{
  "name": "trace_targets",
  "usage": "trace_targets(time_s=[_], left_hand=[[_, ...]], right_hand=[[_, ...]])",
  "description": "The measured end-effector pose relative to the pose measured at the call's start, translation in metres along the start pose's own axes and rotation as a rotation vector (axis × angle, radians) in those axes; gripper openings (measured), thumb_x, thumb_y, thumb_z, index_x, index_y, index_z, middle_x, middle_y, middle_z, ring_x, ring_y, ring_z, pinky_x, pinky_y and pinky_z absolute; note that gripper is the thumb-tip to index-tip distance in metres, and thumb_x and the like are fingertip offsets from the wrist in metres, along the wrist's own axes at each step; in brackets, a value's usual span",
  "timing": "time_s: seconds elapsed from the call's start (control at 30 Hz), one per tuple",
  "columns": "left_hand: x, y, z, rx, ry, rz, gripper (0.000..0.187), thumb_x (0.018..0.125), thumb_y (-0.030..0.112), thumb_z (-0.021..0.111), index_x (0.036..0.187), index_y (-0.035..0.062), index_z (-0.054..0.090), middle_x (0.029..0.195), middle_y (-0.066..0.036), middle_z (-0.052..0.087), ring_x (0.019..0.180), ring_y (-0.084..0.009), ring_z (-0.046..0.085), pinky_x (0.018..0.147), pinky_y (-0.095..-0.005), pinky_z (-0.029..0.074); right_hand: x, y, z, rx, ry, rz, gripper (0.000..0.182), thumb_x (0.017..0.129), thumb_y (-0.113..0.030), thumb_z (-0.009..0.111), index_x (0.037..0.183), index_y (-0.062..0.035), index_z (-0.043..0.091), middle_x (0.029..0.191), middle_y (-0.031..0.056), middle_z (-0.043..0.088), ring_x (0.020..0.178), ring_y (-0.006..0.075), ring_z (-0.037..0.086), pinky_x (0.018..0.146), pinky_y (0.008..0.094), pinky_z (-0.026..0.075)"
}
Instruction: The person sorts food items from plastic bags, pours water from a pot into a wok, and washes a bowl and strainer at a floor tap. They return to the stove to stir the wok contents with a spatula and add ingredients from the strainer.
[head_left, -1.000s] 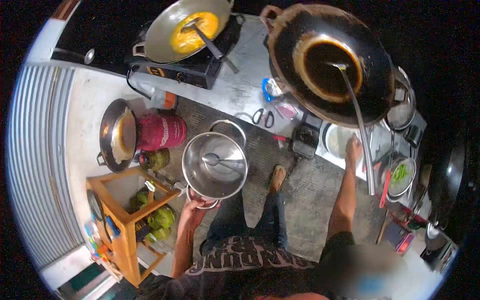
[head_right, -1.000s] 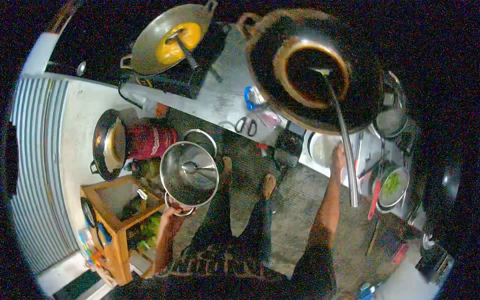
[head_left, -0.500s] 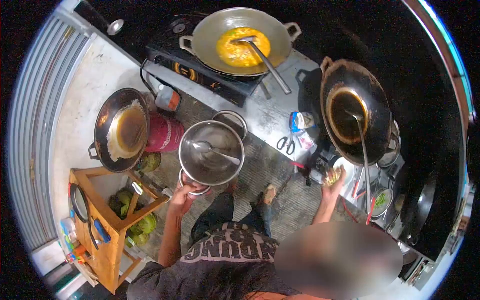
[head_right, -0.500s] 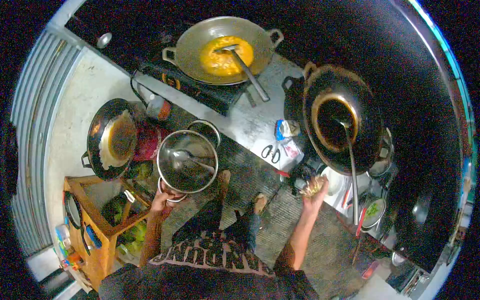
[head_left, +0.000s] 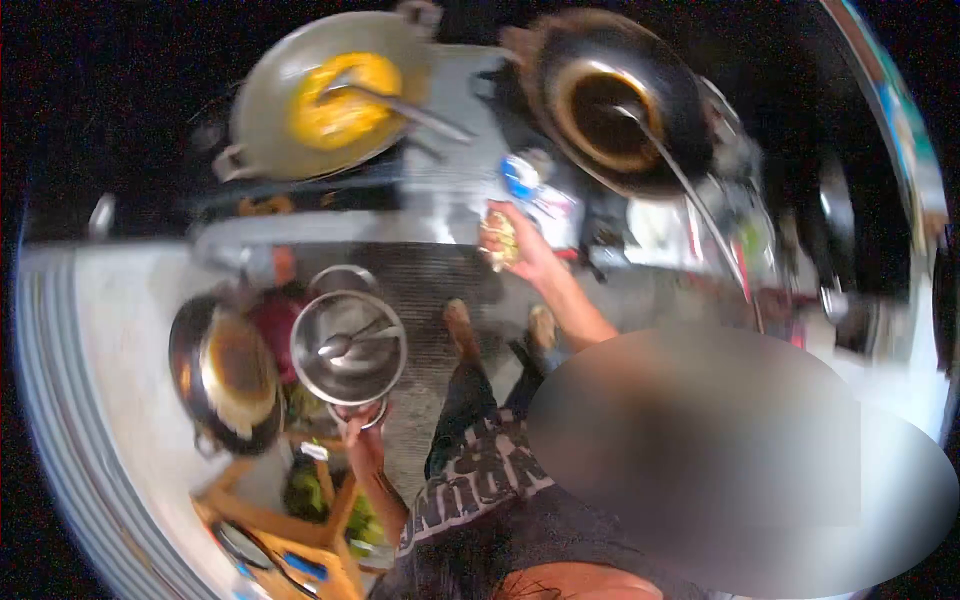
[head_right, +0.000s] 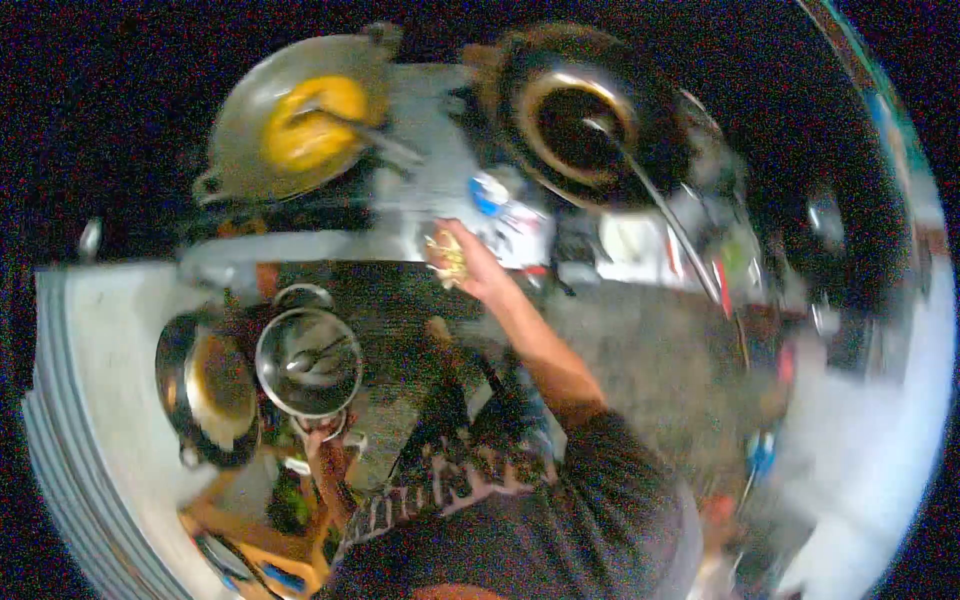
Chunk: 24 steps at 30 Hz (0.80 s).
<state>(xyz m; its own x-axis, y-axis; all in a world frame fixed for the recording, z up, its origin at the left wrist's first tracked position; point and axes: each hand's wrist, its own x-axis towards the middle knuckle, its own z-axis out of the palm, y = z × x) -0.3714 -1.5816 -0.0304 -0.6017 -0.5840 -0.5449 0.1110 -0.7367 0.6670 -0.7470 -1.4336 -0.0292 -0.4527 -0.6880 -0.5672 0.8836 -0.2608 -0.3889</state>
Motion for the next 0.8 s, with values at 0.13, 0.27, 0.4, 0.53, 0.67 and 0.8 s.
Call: trace_targets(time_s=[0.13,0.27,0.4,0.53,0.67,0.8], left_hand=[[0.004,-0.001,0.003,0.096,-0.005,-0.037,0.069,0.068,0.012,0.064,0.127,0.0080,0.030,0.112,-0.014,0.049,0.098,-0.0314,0.054,0.083,-0.0473,0.047],[0.009,-0.015,0.057,0.131,0.041,-0.094,0.069,0.064,0.003,0.059,0.127,0.0078,0.031,0.114,-0.016,0.047,0.098,-0.0334,0.054,0.083,-0.0476,0.048],[0.003,-0.036,0.086,0.172,0.056,-0.143,0.070,0.065,0.003,0.056,0.129,0.0135,0.028,0.118,-0.018,0.043,0.099,-0.0345,0.053,0.082,-0.0506,0.048],[-0.002,-0.064,0.057,0.165,0.152,-0.283,0.073,0.067,0.004,0.057,0.131,0.0129,0.023,0.115,-0.017,0.045,0.098,-0.0341,0.054,0.082,-0.0517,0.047],[-0.005,-0.087,0.034,0.044,0.097,-0.369,0.068,0.069,0.011,0.061,0.128,0.0116,0.028,0.111,-0.015,0.051,0.098,-0.0327,0.055,0.083,-0.0518,0.046],[-0.012,-0.089,0.070,0.084,-0.011,-0.313,0.062,0.072,0.017,0.063,0.125,0.0109,0.032,0.114,-0.014,0.051,0.101,-0.0340,0.053,0.084,-0.0534,0.045]], right_hand=[[-0.032,-0.013,-0.129,0.011,0.380,-0.235,0.025,0.085,-0.036,0.048,0.089,-0.0109,0.049,0.067,0.0034,0.051,0.051,0.0122,0.046,0.042,0.0249,0.038],[-0.071,-0.081,-0.255,-0.325,0.857,-0.532,0.037,0.082,-0.039,0.054,0.087,-0.0020,0.057,0.063,0.0030,0.053,0.051,0.0110,0.049,0.040,0.0250,0.037],[-0.063,-0.133,-0.381,-0.699,1.105,-0.915,0.045,0.081,-0.044,0.053,0.063,-0.0032,0.057,0.055,0.0056,0.055,0.048,0.0151,0.050,0.047,0.0292,0.041],[-0.058,-0.150,-0.393,-1.381,1.278,-0.690,0.053,0.084,-0.051,0.040,0.070,-0.0034,0.061,0.065,0.0178,0.058,0.066,0.0364,0.055,0.064,0.0429,0.043],[-0.058,-0.157,-0.405,-1.567,1.227,-0.712,0.044,0.085,-0.041,0.041,0.071,-0.0057,0.062,0.067,0.0172,0.060,0.070,0.0379,0.056,0.066,0.0450,0.044],[-0.059,-0.156,-0.417,-1.744,1.276,-0.775,0.017,0.068,-0.018,0.063,0.083,-0.0087,0.063,0.075,0.0129,0.060,0.073,0.0320,0.056,0.064,0.0404,0.043]])
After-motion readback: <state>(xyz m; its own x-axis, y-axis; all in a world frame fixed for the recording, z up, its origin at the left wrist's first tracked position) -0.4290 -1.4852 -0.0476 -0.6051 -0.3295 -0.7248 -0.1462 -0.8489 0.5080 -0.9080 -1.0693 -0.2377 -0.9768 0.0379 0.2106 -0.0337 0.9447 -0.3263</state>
